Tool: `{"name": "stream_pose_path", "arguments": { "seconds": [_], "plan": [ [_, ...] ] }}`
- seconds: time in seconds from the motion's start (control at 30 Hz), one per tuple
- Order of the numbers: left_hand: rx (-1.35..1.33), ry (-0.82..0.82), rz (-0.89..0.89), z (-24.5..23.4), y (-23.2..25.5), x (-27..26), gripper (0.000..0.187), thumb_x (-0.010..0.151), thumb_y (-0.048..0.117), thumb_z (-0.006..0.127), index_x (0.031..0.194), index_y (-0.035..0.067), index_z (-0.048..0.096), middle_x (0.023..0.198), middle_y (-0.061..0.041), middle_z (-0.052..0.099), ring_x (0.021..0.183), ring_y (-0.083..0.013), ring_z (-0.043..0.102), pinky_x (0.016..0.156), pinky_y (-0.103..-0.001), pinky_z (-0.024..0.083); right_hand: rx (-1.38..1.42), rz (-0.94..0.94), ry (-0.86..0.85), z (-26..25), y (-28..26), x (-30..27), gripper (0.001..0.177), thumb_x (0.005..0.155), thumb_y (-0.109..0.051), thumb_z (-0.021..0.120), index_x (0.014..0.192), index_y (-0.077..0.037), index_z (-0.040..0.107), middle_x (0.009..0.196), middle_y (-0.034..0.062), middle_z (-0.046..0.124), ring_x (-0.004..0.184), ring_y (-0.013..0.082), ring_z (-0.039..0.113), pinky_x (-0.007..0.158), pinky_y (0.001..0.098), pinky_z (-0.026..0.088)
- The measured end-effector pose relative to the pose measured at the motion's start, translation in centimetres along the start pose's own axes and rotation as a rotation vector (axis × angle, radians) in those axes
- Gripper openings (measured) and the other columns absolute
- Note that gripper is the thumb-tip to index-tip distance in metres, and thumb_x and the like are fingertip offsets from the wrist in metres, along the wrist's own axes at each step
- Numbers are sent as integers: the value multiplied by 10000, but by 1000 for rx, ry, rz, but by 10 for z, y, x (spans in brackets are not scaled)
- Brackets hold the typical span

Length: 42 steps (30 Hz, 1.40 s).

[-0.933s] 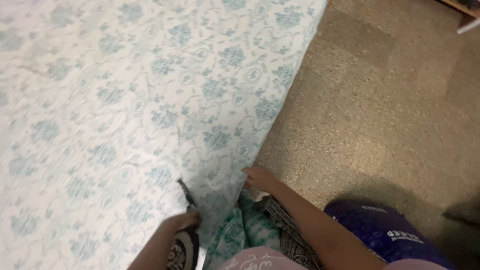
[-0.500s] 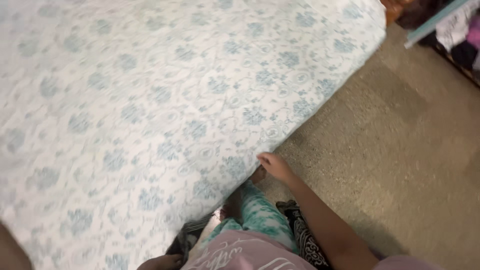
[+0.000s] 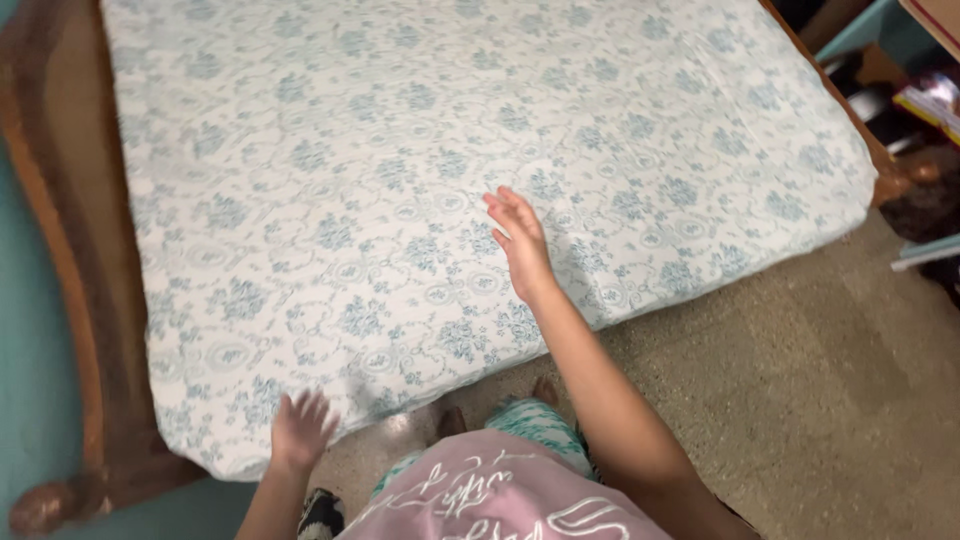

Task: The person pulls a pillowcase over a pillow by hand, smooths the fabric, and then folds a striped cloth on a bed.

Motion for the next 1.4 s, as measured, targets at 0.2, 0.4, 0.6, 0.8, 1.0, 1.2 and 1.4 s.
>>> {"name": "stream_pose_path", "arguments": {
  "seconds": [0.2,0.4,0.6,0.8,1.0,1.2,1.4],
  "plan": [
    [-578,-371,261,172,80,-29,731,1020,597,353,1582,131,313,1648,-83,403,1533,-260,360,1226,-573,290,815,29,-198,27,-24,-6,655,1042,-358,436,1591,-54,245,1644,180,351,1542,284,300,1259,437,229],
    [-642,-644,370,300,122,-104,735,1034,594,360,1611,142,308,1664,-108,380,1558,-276,308,1250,-587,260,808,47,-261,27,-41,-23,687,1032,-380,408,1607,-61,211,1647,161,326,1543,280,260,1244,436,186],
    [101,-375,721,369,133,-179,763,970,626,359,1616,253,194,1714,-5,164,1564,-298,129,1178,-698,180,330,-166,-185,-1,-74,-36,675,1056,-312,402,1622,-54,140,1708,134,176,1596,221,94,1276,382,104],
    [381,-293,894,406,122,-236,792,965,689,310,1633,290,161,1736,-17,92,1591,-304,23,1193,-667,86,163,-310,-204,-14,-104,-57,699,1047,-265,467,1632,-46,153,1731,158,120,1618,246,72,1303,380,87],
    [667,-163,1132,427,103,-267,812,1014,710,265,1640,193,245,1749,-98,94,1623,-332,26,1282,-544,65,-91,-339,-184,-30,-122,-73,774,981,-343,573,1632,-154,200,1739,97,87,1598,245,-80,1265,482,85],
    [926,51,1267,452,87,-279,758,1024,632,364,1622,172,296,1736,-124,114,1591,-403,26,1257,-570,75,-435,-614,-196,-46,-149,-60,813,987,-333,666,1650,-144,235,1765,96,93,1626,295,-104,1290,539,68],
    [1123,184,1330,486,71,-293,774,986,573,488,1609,155,294,1719,-141,137,1569,-428,40,1186,-700,32,-672,-822,-211,-52,-188,-57,854,962,-301,731,1639,-111,247,1749,132,94,1619,343,-61,1275,563,119]
  ]
}}
Point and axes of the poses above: each hand's wrist, its own x-axis towards the middle knuckle, its own z-axis out of the palm, y = z × x, the point moved 10 cm from there along x, towards the middle knuckle
